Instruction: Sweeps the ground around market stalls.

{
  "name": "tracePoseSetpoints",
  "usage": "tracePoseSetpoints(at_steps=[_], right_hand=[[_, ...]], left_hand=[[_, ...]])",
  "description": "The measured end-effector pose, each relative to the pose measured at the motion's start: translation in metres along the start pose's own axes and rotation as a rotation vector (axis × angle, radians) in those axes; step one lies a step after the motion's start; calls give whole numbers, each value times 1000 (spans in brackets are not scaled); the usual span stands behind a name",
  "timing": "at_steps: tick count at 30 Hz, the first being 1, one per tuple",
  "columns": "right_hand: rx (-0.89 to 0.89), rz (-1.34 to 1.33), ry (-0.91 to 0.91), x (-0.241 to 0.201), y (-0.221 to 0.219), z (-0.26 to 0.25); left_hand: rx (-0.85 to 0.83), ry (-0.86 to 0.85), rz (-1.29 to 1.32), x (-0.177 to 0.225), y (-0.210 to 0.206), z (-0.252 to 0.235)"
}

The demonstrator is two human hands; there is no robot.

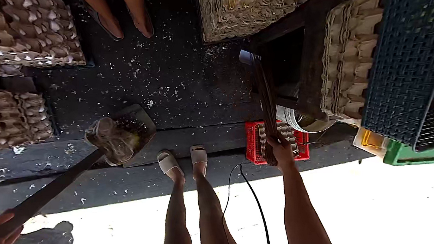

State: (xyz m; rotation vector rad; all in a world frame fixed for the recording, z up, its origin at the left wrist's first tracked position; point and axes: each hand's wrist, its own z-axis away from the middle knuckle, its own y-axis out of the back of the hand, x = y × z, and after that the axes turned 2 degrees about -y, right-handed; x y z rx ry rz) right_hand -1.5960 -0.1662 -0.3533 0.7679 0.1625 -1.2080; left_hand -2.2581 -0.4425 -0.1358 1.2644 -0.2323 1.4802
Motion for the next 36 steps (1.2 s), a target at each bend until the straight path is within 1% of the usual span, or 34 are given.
tracePoseSetpoints(at_steps=[1,2,3,4,5,6,7,9,10,11,12,13,15,17,18,20,21,22,23,24,26,27,28,29,30,31,32,33,35,36], right_hand=[[62,49,-26,-8,-4,-27],[76,83,-49,-20,-10,-56],[49,129,-74,-34,-15,-82],[-21,188,-94,-52,-19,-96],[-113,258,-93,-67,-21,-97],[-205,326,-71,-74,-18,-84],[-277,381,-39,-75,-5,-63],[-369,395,-1,-59,32,-13],[-395,399,9,-51,45,9],[-380,413,37,-44,50,23],[-321,443,60,-40,49,28],[-229,470,77,-39,43,24],[-51,478,115,-51,18,-16],[-8,525,143,-73,-15,-76],[-43,575,169,-84,-35,-98],[-192,778,286,-99,-70,-115],[-264,892,340,-104,-80,-109],[-327,996,364,-105,-80,-94],[-363,1057,379,-101,-65,-72],[-367,1076,396,-97,-41,-50],[-294,1011,433,-81,14,-22],[-250,944,408,-74,35,-16],[-200,887,368,-72,47,-19],[-153,852,308,-76,49,-29],[-114,834,255,-79,42,-46],[-109,834,224,-82,24,-63],[-146,852,214,-81,-2,-75],[-218,887,210,-73,-34,-75],[-389,955,234,-45,-98,-40],[-462,972,254,-26,-117,-17]], left_hand=[[0,-7,13,1,-1,-3],[-2,-19,26,3,-2,-5],[-19,-31,44,5,-3,-7],[-33,-41,57,6,-4,-7],[-45,-48,45,8,-4,-9],[-54,-56,17,10,-3,-10],[-59,-69,-5,9,-4,-11],[-58,-105,-12,3,-2,-11],[-55,-123,-4,0,-1,-12],[-53,-141,12,-4,2,-13],[-46,-147,31,-7,5,-14],[-43,-144,41,-9,6,-15],[-42,-144,54,-10,8,-15],[-11,-139,60,-11,7,-10],[9,-139,59,-12,6,-9],[36,-131,60,-13,3,-8],[42,-127,66,-14,3,-6],[43,-125,69,-13,2,-3],[32,-129,69,-14,2,-2],[22,-138,64,-15,2,-1],[33,-152,65,-20,5,2],[56,-152,69,-21,5,2],[87,-142,79,-21,3,1],[118,-125,89,-18,1,0],[146,-105,96,-14,-2,-3],[173,-82,103,-9,-6,-7],[199,-64,109,-4,-11,-12],[213,-48,111,2,-14,-17],[262,-14,100,12,-21,-23],[281,6,94,17,-20,-27]])
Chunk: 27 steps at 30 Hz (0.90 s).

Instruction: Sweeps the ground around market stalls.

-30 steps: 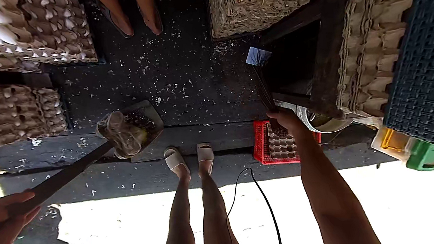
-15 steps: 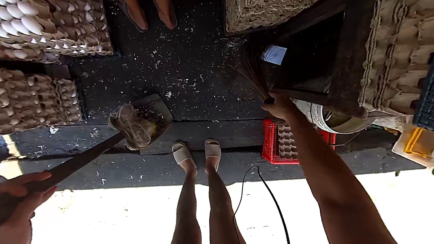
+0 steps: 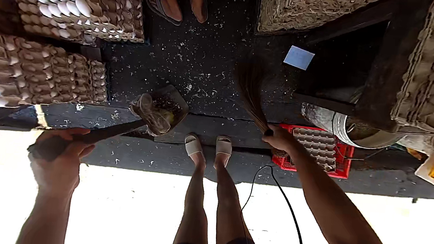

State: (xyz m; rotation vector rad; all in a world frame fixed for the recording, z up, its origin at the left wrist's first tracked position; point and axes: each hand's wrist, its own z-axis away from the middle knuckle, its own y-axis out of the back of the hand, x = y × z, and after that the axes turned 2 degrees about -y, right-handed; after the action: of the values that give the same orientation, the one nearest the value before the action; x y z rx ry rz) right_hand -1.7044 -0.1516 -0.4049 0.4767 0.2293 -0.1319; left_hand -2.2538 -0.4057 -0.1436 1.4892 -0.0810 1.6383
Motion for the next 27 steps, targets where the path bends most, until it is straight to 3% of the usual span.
tracePoseSetpoints(at_steps=[3,6,9,11,14,16,18,20,22,25,27], right_hand=[[-70,-106,35,9,-35,67],[134,-395,-55,59,-17,123],[315,-622,-276,67,-14,103],[233,-652,-333,26,-37,57],[-154,-527,-203,-106,-118,13],[-319,-389,-106,-184,-180,23],[-401,-377,-1,-224,-211,53],[-415,-501,51,-218,-200,90],[-370,-741,-6,-180,-171,135],[-96,-951,-222,-116,-134,181],[117,-1006,-385,-105,-139,167]], left_hand=[[7,19,-14,4,24,-14],[0,-10,-17,-1,57,-22],[-43,-67,-36,-10,73,-23],[-68,-99,-75,-21,74,-23],[-133,-174,-120,-28,71,-31],[-195,-207,-171,-27,74,-33],[-263,-254,-206,-25,75,-35],[-296,-277,-228,-26,72,-37],[-282,-272,-239,-29,71,-38],[-267,-287,-233,-40,74,-35],[-262,-301,-239,-48,76,-30]])
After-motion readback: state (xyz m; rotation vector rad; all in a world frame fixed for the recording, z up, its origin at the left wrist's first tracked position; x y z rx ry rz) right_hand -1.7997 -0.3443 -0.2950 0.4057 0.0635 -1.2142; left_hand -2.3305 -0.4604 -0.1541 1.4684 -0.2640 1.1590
